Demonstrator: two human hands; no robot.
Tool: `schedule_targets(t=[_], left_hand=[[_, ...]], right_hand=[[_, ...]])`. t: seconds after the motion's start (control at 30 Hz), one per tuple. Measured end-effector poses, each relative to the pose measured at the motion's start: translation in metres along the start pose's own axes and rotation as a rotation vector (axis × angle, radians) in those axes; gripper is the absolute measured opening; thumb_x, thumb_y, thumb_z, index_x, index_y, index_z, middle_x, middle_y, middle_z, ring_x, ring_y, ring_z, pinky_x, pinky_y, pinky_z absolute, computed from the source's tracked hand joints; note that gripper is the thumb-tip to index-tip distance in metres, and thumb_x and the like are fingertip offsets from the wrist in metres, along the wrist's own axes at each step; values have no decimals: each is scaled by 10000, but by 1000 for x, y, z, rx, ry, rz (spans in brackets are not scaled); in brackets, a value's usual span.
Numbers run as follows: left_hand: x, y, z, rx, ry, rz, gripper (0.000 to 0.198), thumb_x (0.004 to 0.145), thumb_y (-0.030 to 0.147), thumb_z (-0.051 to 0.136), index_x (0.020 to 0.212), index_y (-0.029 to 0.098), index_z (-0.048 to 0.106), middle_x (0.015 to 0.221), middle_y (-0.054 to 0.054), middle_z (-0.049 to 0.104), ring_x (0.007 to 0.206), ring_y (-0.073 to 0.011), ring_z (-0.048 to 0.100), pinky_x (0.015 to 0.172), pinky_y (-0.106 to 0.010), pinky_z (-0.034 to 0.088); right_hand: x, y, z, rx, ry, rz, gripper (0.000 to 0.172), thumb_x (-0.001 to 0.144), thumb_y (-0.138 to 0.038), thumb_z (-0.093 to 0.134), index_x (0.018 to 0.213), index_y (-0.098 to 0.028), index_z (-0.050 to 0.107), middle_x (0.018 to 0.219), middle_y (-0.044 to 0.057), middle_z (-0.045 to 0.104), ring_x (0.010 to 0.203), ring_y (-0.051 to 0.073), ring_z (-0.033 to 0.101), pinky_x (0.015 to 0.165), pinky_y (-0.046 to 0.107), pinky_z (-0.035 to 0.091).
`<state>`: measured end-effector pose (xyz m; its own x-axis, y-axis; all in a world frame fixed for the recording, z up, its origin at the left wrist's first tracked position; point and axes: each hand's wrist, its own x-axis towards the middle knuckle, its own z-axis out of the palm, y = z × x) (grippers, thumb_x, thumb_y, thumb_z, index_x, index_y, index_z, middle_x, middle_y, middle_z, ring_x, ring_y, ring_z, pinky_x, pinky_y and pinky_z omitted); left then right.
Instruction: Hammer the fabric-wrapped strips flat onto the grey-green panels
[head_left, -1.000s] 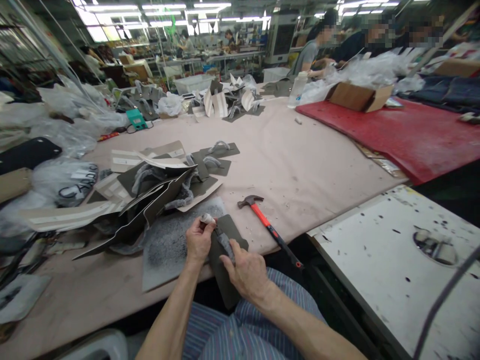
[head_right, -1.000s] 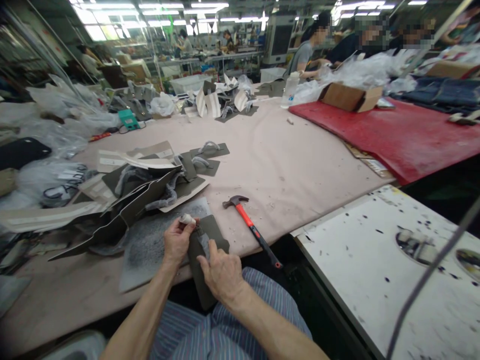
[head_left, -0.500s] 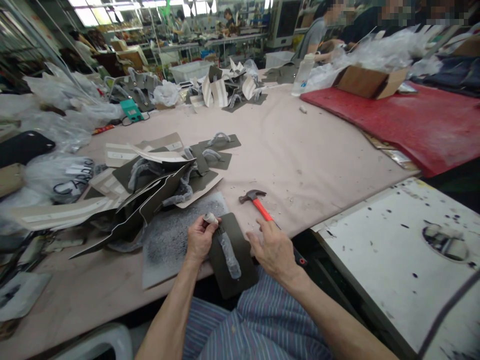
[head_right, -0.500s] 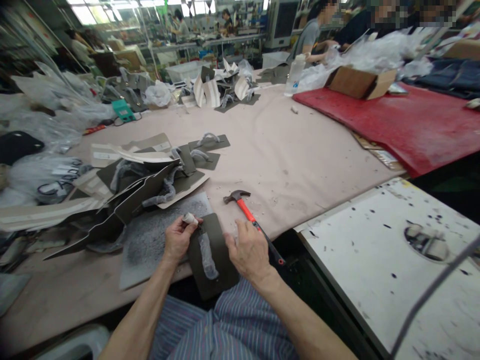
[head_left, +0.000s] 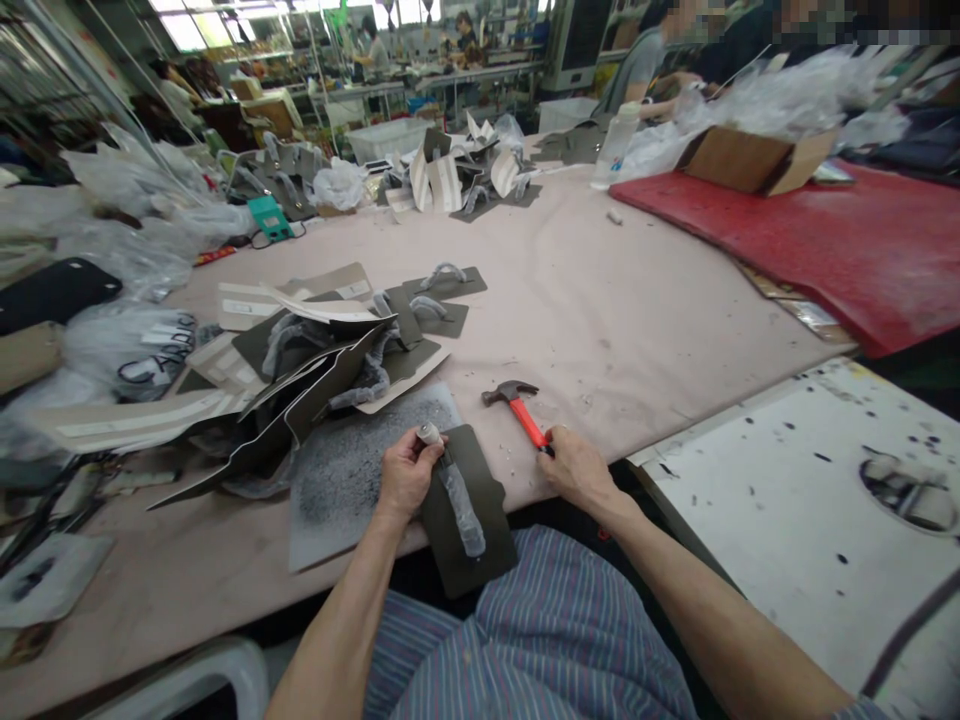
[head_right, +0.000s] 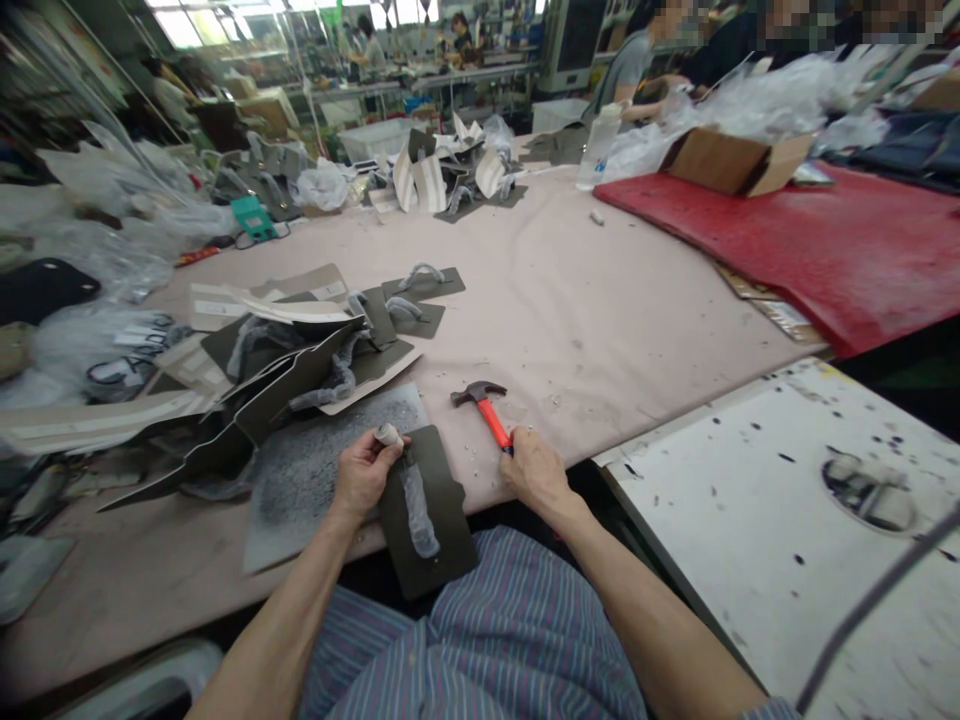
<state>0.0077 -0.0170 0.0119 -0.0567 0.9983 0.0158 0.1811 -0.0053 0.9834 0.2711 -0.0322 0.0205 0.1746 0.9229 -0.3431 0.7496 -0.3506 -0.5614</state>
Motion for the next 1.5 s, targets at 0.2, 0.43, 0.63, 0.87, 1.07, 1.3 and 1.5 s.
schedule_targets(t=[0.2, 0.43, 0.63, 0.87, 1.07, 1.3, 1.5], left_hand=[[2, 6, 3, -18, -6, -36, 196, 749, 309, 688, 861, 148, 693, 857, -52, 753, 818, -193, 694, 771, -277, 533], [-3, -1, 7, 45, 41, 20, 171, 776, 298, 655, 873, 164, 699, 846, -35, 752, 799, -183, 689, 749, -263, 520], [-7, -6, 7, 115, 33, 84, 138, 817, 278, 630, 886, 184, 702, 851, -25, 746, 789, -178, 680, 744, -260, 509], [-11, -10, 6, 208, 23, 138, 119, 831, 256, 610, 880, 201, 704, 833, -14, 730, 762, -172, 659, 724, -256, 495], [-11, -9, 6, 220, 1, 136, 131, 838, 253, 591, 894, 201, 697, 831, -9, 722, 771, -169, 653, 742, -256, 489], [-12, -8, 6, 225, -16, 151, 120, 826, 246, 602, 881, 211, 703, 816, -2, 711, 759, -170, 642, 728, -250, 473], [-13, -8, 6, 247, -5, 157, 111, 819, 228, 609, 869, 200, 704, 781, 0, 702, 735, -168, 634, 718, -250, 475]], right_hand=[[2, -20, -2, 550, -396, 148, 106, 860, -176, 476, 754, -172, 482, 632, -20, 457, 514, 111, 452, 503, 232, 388], [-23, -63, -21, 730, -312, 57, 284, 989, -418, 290, 846, -212, 423, 608, -69, 374, 400, 76, 294, 388, 197, 262], [-52, -84, -49, -2, 102, -566, 316, 999, -418, 343, 799, -200, 454, 605, -6, 476, 506, 124, 396, 502, 257, 229], [-61, -96, -69, -388, 108, -698, 293, 1028, -362, 362, 830, -188, 491, 596, 5, 521, 469, 125, 373, 495, 279, 182], [-67, -90, -68, -181, 289, -717, 356, 1034, -394, 255, 830, -191, 464, 600, 10, 493, 485, 125, 370, 502, 272, 235], [-70, -104, -86, -131, 160, -624, 314, 1010, -440, 356, 804, -218, 439, 589, -3, 466, 493, 121, 346, 518, 285, 218], [-69, -90, -68, -60, 87, -573, 351, 996, -491, 373, 779, -219, 425, 572, -2, 420, 475, 123, 291, 517, 293, 208]])
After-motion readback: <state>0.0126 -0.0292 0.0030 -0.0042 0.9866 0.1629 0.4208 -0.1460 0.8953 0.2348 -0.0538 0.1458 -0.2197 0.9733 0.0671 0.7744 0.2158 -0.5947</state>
